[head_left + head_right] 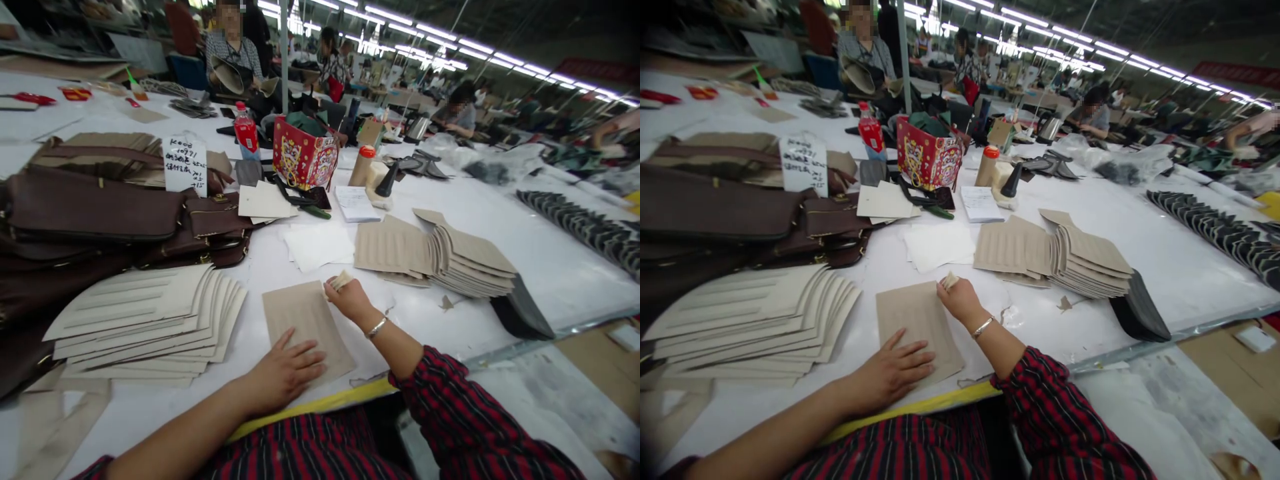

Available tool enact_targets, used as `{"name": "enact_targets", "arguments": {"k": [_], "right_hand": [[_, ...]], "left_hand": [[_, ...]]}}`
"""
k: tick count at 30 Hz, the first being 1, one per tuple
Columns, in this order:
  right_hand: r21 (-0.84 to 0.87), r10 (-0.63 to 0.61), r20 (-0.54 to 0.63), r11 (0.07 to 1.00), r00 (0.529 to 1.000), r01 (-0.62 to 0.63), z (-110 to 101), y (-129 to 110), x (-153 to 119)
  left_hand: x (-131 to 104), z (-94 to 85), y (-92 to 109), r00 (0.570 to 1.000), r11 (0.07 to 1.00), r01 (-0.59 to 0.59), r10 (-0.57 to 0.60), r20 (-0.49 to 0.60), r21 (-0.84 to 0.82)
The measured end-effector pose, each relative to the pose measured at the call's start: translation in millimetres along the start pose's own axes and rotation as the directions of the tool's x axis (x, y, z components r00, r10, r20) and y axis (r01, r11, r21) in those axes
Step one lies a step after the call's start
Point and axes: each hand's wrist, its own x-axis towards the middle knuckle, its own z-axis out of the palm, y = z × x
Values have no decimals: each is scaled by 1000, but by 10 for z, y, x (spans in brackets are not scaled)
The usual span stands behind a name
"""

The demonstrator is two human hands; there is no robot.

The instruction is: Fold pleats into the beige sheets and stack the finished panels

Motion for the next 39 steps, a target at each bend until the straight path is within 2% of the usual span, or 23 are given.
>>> {"name": "enact_targets", "arguments": {"k": [3, 6, 11, 13, 15, 18, 20, 22, 24, 26, 28, 31, 33, 35, 37, 39], "right_hand": [[39, -60, -66, 997, 996, 62, 19, 19, 14], [43, -46, -52, 998, 998, 48, 55, 3, -147], [-4, 25, 104, 1000, 994, -25, 4, -107, -1002], [20, 41, 135, 999, 990, -44, 10, -162, -1190], [5, 32, 86, 999, 996, -32, 62, -218, -1063], [-132, 32, -29, 991, 999, -35, 176, -310, -515], [-208, 43, -63, 977, 997, -55, 228, -359, -297], [-235, 28, -63, 971, 998, -42, 243, -373, -397], [-226, -3, -30, 974, 1000, -4, 230, -354, -708], [-196, -1, 13, 981, 1000, 3, 211, -328, -954], [-159, 7, 16, 987, 1000, -5, 205, -322, -929], [-134, 21, -36, 991, 999, -26, 217, -357, -560], [-155, 63, -29, 986, 998, -67, 209, -390, -458], [-159, 90, 49, 984, 995, -81, 184, -409, -597], [-92, 73, 151, 994, 986, -60, 165, -422, -806], [-2, 42, 174, 999, 984, -42, 172, -443, -844]], "left_hand": [[-10, 11, -37, 1000, 999, -8, 8, 10, -33], [-27, 32, -61, 999, 998, -17, 19, 28, -58], [-41, 64, -65, 1000, 999, 20, -21, -17, -29], [-43, 64, -68, 1000, 999, 25, -25, -15, -26], [-44, 62, -75, 1000, 999, 23, -24, -9, -36], [-53, 74, -83, 1000, 998, 29, -29, -5, -48], [-72, 108, -79, 997, 997, 73, -73, -3, -29], [-98, 164, -68, 982, 982, 189, -188, -30, 8], [-124, 229, -53, 944, 945, 324, -321, -79, 35], [-141, 281, -43, 918, 921, 388, -381, -107, 46], [-149, 309, -44, 918, 920, 388, -381, -108, 53], [-150, 312, -60, 923, 924, 378, -372, -99, 55], [-150, 305, -75, 923, 924, 380, -374, -92, 52], [-150, 300, -88, 923, 925, 378, -374, -90, 44], [-149, 299, -98, 925, 928, 371, -367, -95, 32], [-149, 302, -104, 926, 930, 366, -362, -107, 22]]}}
